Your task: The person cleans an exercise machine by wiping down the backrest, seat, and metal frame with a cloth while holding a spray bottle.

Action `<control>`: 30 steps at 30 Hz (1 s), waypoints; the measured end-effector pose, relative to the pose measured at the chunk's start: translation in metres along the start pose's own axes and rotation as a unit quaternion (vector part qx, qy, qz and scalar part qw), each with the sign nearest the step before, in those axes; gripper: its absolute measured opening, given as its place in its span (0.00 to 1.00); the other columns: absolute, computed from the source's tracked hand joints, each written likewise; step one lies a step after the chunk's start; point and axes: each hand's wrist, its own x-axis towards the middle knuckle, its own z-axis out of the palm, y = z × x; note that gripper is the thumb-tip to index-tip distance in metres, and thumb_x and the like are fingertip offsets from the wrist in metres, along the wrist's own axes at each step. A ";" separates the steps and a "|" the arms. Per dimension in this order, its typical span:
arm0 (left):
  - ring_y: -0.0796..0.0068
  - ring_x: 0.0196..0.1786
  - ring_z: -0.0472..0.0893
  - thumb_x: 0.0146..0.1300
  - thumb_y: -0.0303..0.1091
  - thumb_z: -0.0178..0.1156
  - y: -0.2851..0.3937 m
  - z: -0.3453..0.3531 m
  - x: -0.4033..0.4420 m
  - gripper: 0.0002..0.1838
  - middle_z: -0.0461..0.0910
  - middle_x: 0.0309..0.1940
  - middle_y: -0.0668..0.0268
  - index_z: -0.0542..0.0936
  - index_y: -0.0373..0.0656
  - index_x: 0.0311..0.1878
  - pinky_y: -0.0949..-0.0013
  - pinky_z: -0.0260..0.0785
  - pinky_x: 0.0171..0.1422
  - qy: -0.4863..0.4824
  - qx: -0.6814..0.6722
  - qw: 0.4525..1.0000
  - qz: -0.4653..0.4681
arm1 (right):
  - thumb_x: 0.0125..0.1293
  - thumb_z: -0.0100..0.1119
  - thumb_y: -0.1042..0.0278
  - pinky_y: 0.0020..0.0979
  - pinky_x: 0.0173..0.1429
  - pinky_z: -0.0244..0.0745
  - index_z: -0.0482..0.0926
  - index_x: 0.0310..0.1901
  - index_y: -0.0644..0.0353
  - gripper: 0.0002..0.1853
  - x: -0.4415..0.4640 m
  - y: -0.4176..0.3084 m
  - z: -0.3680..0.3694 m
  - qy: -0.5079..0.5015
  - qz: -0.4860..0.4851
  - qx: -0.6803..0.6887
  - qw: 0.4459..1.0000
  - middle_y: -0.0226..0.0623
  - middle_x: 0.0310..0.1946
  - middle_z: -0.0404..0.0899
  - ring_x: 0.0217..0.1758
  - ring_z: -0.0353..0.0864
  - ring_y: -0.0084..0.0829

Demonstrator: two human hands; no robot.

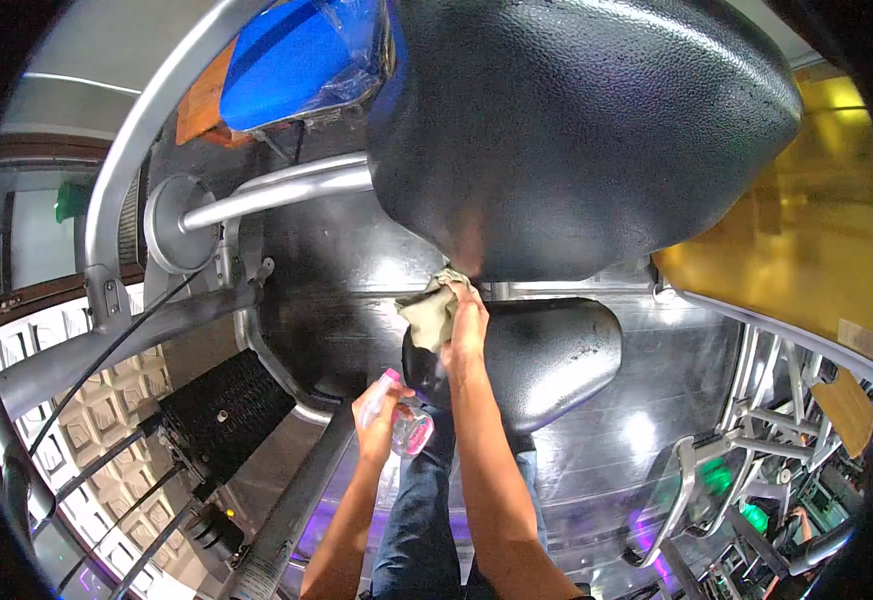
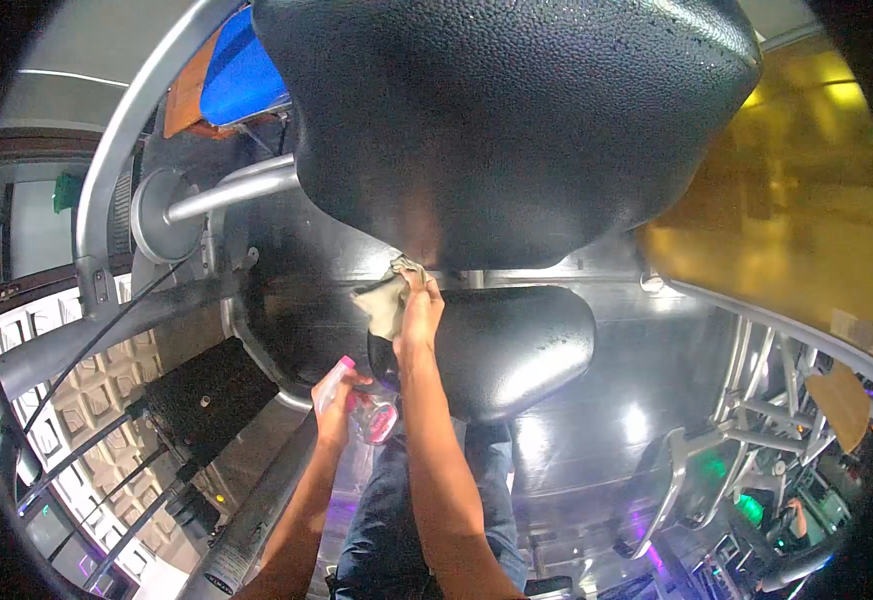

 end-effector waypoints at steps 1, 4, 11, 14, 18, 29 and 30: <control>0.73 0.24 0.81 0.69 0.40 0.62 0.000 0.000 0.001 0.14 0.85 0.33 0.57 0.81 0.36 0.42 0.70 0.73 0.30 0.005 0.002 1.000 -0.006 | 0.61 0.63 0.63 0.30 0.48 0.74 0.81 0.42 0.57 0.11 0.001 -0.004 -0.006 0.000 0.015 -0.018 1.000 0.29 0.39 0.81 0.42 0.78 0.27; 0.73 0.23 0.80 0.69 0.40 0.62 0.002 0.002 0.005 0.14 0.85 0.34 0.57 0.81 0.36 0.42 0.70 0.73 0.31 0.014 0.001 1.000 -0.011 | 0.60 0.63 0.61 0.35 0.51 0.76 0.83 0.46 0.59 0.15 0.010 -0.013 -0.024 0.032 0.031 -0.064 0.997 0.32 0.40 0.81 0.44 0.79 0.31; 0.73 0.25 0.80 0.68 0.42 0.63 -0.003 0.016 0.011 0.15 0.85 0.34 0.57 0.81 0.36 0.43 0.69 0.74 0.31 0.009 -0.012 1.000 -0.025 | 0.60 0.63 0.56 0.38 0.51 0.76 0.80 0.49 0.61 0.20 0.007 -0.054 -0.051 0.103 -0.073 -0.014 0.992 0.36 0.45 0.79 0.47 0.79 0.35; 0.74 0.24 0.81 0.68 0.38 0.64 -0.009 0.027 0.015 0.13 0.86 0.33 0.57 0.83 0.35 0.43 0.71 0.74 0.30 0.010 -0.030 0.999 -0.021 | 0.65 0.57 0.65 0.35 0.49 0.77 0.75 0.49 0.63 0.14 -0.004 -0.080 -0.041 0.152 -0.141 -0.007 0.978 0.38 0.44 0.78 0.45 0.80 0.34; 0.75 0.28 0.82 0.67 0.37 0.64 -0.012 0.038 0.019 0.13 0.85 0.33 0.58 0.83 0.35 0.44 0.73 0.74 0.29 -0.008 -0.060 0.998 -0.032 | 0.66 0.61 0.65 0.33 0.55 0.69 0.72 0.44 0.58 0.10 -0.016 -0.080 -0.020 0.180 -0.248 -0.036 0.951 0.30 0.42 0.73 0.46 0.72 0.27; 0.74 0.36 0.85 0.66 0.36 0.65 -0.010 0.043 0.022 0.13 0.84 0.35 0.60 0.83 0.34 0.46 0.73 0.74 0.27 -0.024 -0.035 0.997 -0.066 | 0.61 0.65 0.69 0.28 0.47 0.71 0.76 0.35 0.59 0.08 -0.006 -0.009 -0.018 0.079 -0.203 -0.145 0.965 0.27 0.32 0.78 0.37 0.72 0.21; 0.74 0.36 0.85 0.66 0.35 0.65 -0.007 0.044 0.022 0.13 0.84 0.35 0.60 0.83 0.34 0.46 0.73 0.74 0.27 -0.024 -0.025 0.995 -0.095 | 0.60 0.66 0.69 0.28 0.47 0.71 0.77 0.35 0.59 0.07 -0.005 -0.019 -0.023 0.074 -0.199 -0.157 0.964 0.27 0.31 0.78 0.37 0.73 0.21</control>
